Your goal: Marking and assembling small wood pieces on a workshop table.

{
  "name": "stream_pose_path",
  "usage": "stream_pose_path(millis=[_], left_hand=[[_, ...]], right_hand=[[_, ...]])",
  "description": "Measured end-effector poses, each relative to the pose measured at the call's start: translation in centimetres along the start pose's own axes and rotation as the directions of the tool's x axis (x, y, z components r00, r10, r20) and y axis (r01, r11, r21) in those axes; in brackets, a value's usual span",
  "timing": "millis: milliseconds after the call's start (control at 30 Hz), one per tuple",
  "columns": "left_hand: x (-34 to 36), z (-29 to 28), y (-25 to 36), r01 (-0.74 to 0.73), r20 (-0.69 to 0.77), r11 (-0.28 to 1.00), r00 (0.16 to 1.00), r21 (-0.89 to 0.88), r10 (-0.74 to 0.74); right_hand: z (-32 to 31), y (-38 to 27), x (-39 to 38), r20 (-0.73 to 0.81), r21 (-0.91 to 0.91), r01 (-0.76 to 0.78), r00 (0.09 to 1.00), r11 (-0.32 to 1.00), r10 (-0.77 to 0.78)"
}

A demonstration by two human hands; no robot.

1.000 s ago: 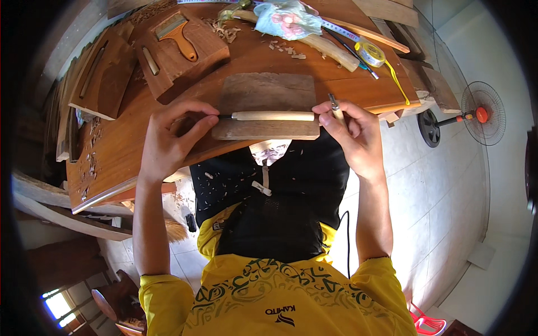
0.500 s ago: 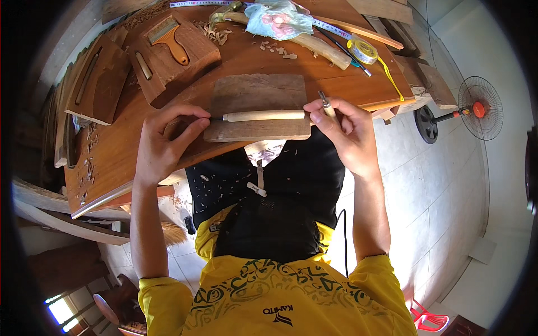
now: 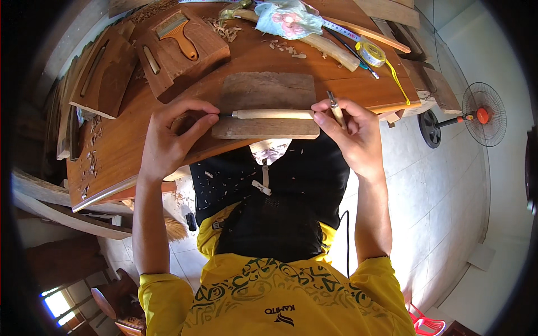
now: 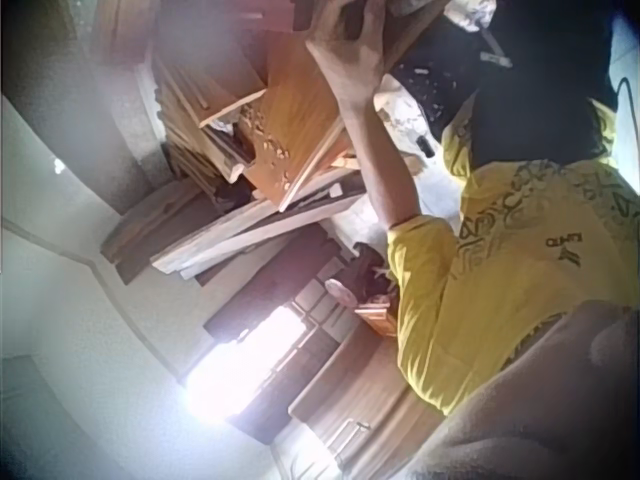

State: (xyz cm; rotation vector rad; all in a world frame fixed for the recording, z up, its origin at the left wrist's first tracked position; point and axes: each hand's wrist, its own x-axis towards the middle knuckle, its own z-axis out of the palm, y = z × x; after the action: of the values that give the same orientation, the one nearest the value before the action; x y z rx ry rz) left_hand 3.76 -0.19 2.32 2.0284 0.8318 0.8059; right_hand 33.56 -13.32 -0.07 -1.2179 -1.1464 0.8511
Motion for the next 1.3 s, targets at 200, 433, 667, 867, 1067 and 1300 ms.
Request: stream_pose_path(millis=[200, 433, 667, 867, 1067, 1300], left_hand=[[0.0, 0.0, -0.2, 0.041, 0.006, 0.999, 0.999, -0.018, -0.041], [-0.1, 0.0, -0.3, 0.019, -0.002, 1.000, 1.000, 0.007, -0.019], [0.0, -0.1, -0.5, 0.012, 0.005, 0.998, 1.000, -0.055, -0.012], [0.5, -0.7, -0.3, 0.014, 0.066, 0.999, 0.998, -0.052, -0.010], [1.6, -2.0, -0.4, 0.068, 0.217, 0.985, 0.976, -0.159, -0.033], [5.0, -3.4, -0.4, 0.016, 0.405, 0.989, 0.913, -0.144, 0.044]], right_hand=[[-0.1, 0.1, 0.1, 0.001, -0.014, -0.016, 1.000, 1.000, 0.016], [-0.1, 0.0, 0.1, 0.003, -0.013, -0.001, 1.000, 1.000, 0.001], [0.0, 0.2, 0.0, 0.007, -0.045, -0.008, 1.000, 0.999, 0.008], [0.1, 0.2, 0.1, -0.022, -0.011, 0.002, 1.000, 1.000, -0.002], [-0.2, -0.1, 0.0, -0.017, -0.091, 0.000, 1.000, 0.996, -0.001], [-0.5, -0.8, 0.5, -0.014, -0.203, -0.051, 0.999, 0.978, 0.050]])
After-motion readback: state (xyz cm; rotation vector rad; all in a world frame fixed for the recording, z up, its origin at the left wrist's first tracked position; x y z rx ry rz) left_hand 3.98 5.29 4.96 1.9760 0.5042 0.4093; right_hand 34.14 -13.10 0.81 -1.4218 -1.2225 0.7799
